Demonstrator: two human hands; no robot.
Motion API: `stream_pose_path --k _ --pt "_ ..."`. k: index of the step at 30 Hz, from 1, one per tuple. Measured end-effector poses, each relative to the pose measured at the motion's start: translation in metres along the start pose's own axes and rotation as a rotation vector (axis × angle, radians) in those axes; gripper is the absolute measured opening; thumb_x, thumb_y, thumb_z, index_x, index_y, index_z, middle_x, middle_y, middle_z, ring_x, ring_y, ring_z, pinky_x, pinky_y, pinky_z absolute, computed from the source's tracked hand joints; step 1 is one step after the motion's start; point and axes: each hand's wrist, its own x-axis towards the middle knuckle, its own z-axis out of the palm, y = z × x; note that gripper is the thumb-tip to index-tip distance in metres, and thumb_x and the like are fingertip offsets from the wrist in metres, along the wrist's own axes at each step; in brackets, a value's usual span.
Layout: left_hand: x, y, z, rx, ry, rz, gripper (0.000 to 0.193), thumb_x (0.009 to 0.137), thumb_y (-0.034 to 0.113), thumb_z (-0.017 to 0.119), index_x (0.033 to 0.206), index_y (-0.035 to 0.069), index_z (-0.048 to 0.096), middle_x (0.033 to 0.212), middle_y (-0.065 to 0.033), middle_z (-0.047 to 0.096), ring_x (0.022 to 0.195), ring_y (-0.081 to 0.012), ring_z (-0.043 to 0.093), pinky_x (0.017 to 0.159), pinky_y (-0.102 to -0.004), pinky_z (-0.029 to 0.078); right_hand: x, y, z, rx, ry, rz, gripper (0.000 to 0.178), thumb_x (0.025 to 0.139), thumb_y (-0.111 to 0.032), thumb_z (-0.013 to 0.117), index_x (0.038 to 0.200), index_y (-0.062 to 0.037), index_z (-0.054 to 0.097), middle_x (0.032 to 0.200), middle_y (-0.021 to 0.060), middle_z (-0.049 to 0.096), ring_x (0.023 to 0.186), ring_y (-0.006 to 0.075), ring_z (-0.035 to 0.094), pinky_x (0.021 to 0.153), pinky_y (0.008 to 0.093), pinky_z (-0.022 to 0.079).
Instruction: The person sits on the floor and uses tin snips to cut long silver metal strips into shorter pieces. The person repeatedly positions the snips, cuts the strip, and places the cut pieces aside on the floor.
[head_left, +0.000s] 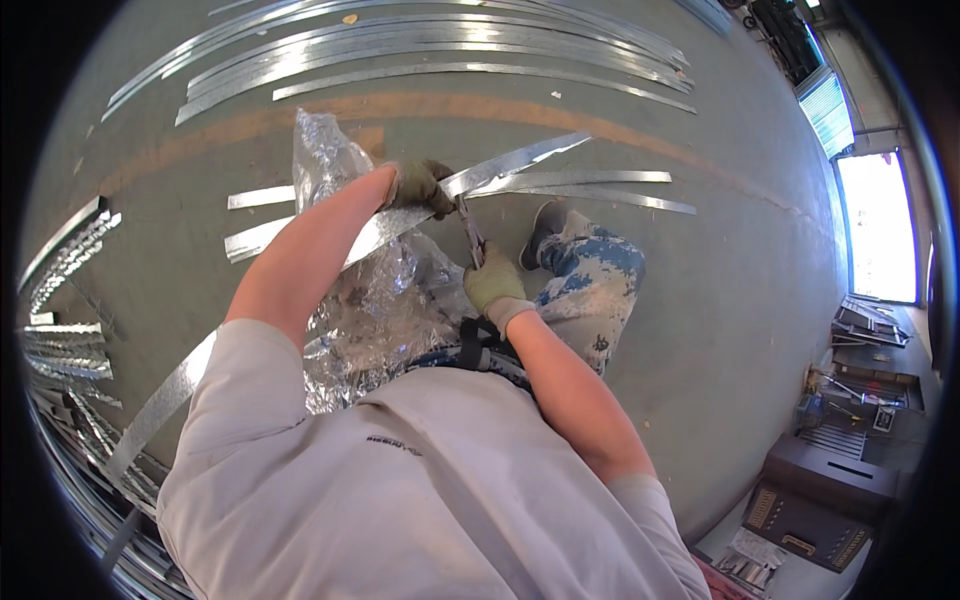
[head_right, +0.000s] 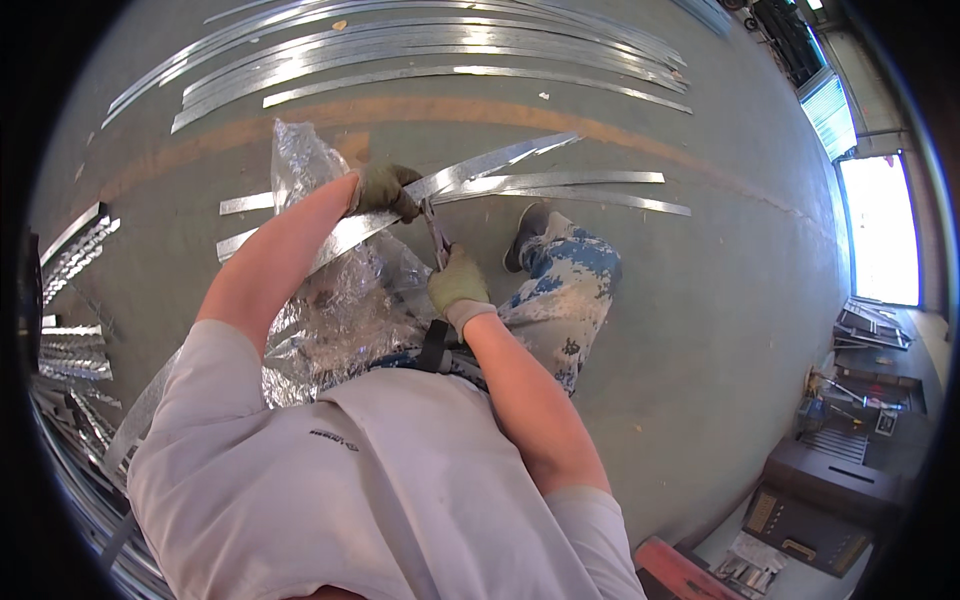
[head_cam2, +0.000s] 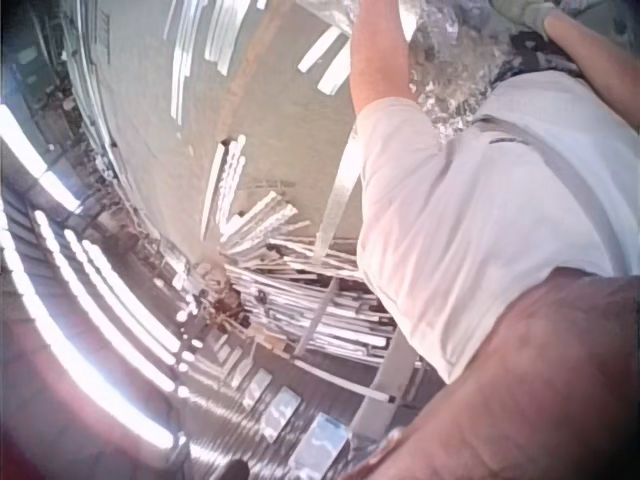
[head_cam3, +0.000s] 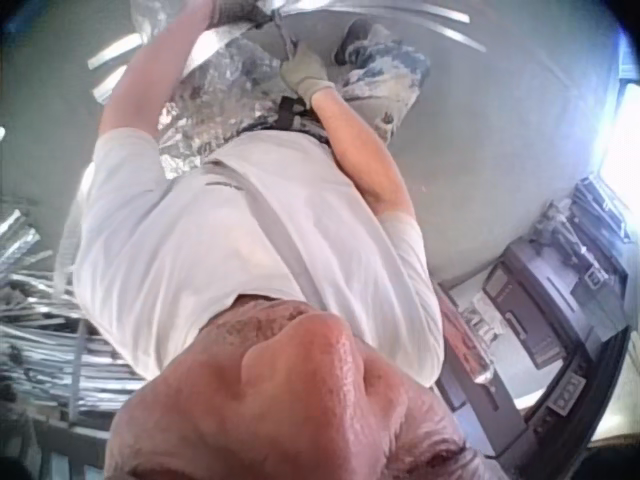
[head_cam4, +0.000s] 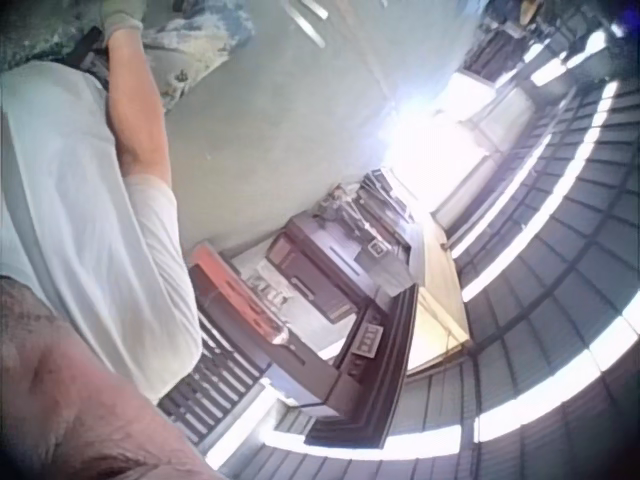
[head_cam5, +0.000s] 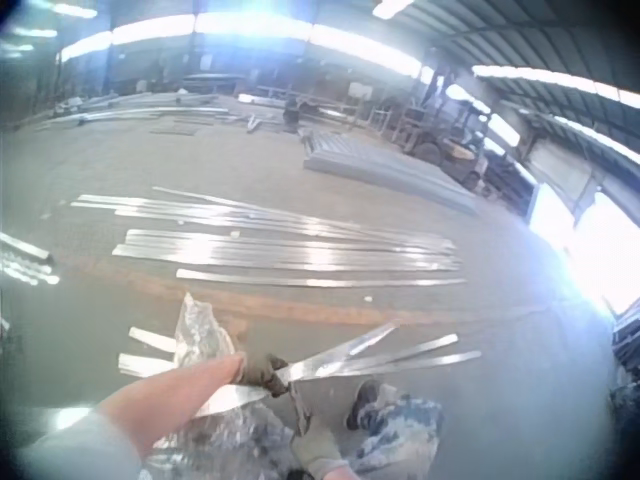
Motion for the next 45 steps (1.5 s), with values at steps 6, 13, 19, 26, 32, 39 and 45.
stream_pose_path --k 6,13,19,26,32,39,45 --pt "-0.02 0.021 -0.009 0.221 0.217 -0.16 0.069 0.087 0.022 0.098 0.147 -0.001 0.073 0.127 -0.0154 0.082 0.107 -0.0275 0.079 0.093 -0.0436 0.064 0.012 0.004 -0.001 0.03 -0.027 -0.026 0.047 0.1 -0.026 0.071 0.143 -0.0092 0.067 0.14 0.0298 0.075 0.131 0.051 0.071 0.111 0.0591 0.057" --pt "-0.059 0.042 -0.005 -0.052 0.106 -0.246 0.05 0.101 0.028 0.087 0.138 -0.003 0.075 0.109 -0.0129 0.083 0.088 -0.0194 0.08 0.076 -0.036 0.066 0.099 0.073 0.011 -0.07 0.085 -0.254 0.048 0.101 -0.03 0.064 0.142 -0.0066 0.071 0.132 0.0322 0.077 0.122 0.0507 0.075 0.107 0.0563 0.059" --pt "-0.081 0.043 -0.005 -0.111 0.13 -0.298 0.04 0.106 0.031 0.082 0.129 -0.002 0.075 0.097 -0.0087 0.081 0.079 -0.0172 0.077 0.07 -0.0378 0.064 0.106 0.063 -0.044 -0.016 0.08 -0.115 0.046 0.1 -0.029 0.066 0.141 -0.0071 0.07 0.131 0.0301 0.078 0.124 0.0501 0.075 0.11 0.0577 0.058" --pt "-0.06 0.016 -0.004 -0.137 0.128 -0.272 0.047 0.102 0.021 0.085 0.142 -0.002 0.073 0.1 -0.0094 0.082 0.081 -0.0167 0.076 0.072 -0.0361 0.063 0.134 0.078 -0.033 -0.055 0.025 -0.065 0.052 0.098 -0.03 0.067 0.144 -0.0049 0.069 0.138 0.0313 0.076 0.13 0.049 0.073 0.113 0.056 0.057" --pt "-0.059 0.01 -0.001 -0.003 0.214 -0.293 0.053 0.099 0.019 0.089 0.146 -0.001 0.074 0.103 -0.0088 0.084 0.086 -0.0163 0.076 0.077 -0.0348 0.063 0.121 0.101 -0.017 0.06 -0.363 -0.019 0.043 0.1 -0.017 0.076 0.138 0.0016 0.073 0.112 0.0194 0.082 0.105 0.0304 0.079 0.089 0.0416 0.061" --pt "-0.048 0.008 -0.007 -0.003 0.141 -0.237 0.04 0.101 0.019 0.088 0.136 0.002 0.08 0.105 -0.0084 0.085 0.086 -0.0156 0.076 0.078 -0.035 0.062 0.053 0.08 -0.008 0.618 -0.603 -0.16 0.039 0.11 -0.039 0.077 0.129 -0.0054 0.073 0.085 0.0052 0.07 0.062 0.0154 0.056 0.058 0.0363 0.047" --pt "-0.045 0.0 -0.007 0.071 0.156 -0.217 0.034 0.101 0.019 0.088 0.127 -0.001 0.081 0.104 -0.0093 0.085 0.085 -0.0162 0.076 0.081 -0.0354 0.06 0.056 0.072 0.004 0.672 -0.609 -0.192 0.038 0.111 -0.039 0.076 0.13 -0.0058 0.073 0.088 0.005 0.07 0.065 0.016 0.058 0.061 0.0376 0.049"
